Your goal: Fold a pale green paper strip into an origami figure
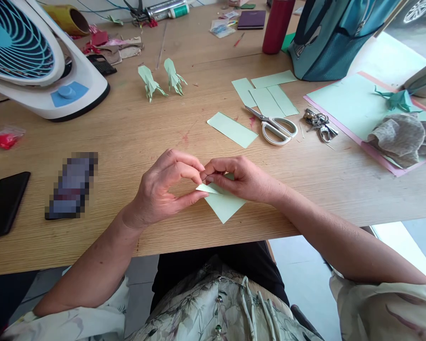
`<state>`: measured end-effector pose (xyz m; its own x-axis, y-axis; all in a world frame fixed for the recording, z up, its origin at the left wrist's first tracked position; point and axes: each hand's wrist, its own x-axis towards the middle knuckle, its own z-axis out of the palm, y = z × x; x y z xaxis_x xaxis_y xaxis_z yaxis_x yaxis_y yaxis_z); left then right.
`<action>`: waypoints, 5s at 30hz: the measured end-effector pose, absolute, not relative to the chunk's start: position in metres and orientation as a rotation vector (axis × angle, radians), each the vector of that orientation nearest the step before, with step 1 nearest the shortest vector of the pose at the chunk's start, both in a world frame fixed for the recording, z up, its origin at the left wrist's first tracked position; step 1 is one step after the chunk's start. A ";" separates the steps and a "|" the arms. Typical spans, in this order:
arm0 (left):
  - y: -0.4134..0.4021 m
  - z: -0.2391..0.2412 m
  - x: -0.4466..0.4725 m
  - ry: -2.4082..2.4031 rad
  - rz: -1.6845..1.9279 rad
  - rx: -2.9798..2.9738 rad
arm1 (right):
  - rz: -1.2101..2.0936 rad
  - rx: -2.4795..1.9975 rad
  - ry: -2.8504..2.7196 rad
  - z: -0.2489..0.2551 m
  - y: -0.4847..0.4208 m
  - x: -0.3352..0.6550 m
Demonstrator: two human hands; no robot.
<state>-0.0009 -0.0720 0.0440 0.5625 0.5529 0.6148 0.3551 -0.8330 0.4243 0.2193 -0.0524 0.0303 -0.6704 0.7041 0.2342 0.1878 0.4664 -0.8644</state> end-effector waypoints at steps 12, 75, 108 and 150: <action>-0.081 0.040 0.007 0.806 1.392 2.441 | 1.050 -0.608 -2.066 0.031 -0.056 0.222; -0.080 0.038 0.009 0.742 1.404 2.477 | 1.082 -0.618 -2.068 0.030 -0.056 0.219; -0.078 0.044 0.005 0.647 1.138 2.524 | 1.066 -0.594 -2.109 0.029 -0.055 0.216; -0.067 0.039 -0.003 0.899 1.335 2.612 | 1.153 -1.002 -1.857 0.029 -0.052 0.223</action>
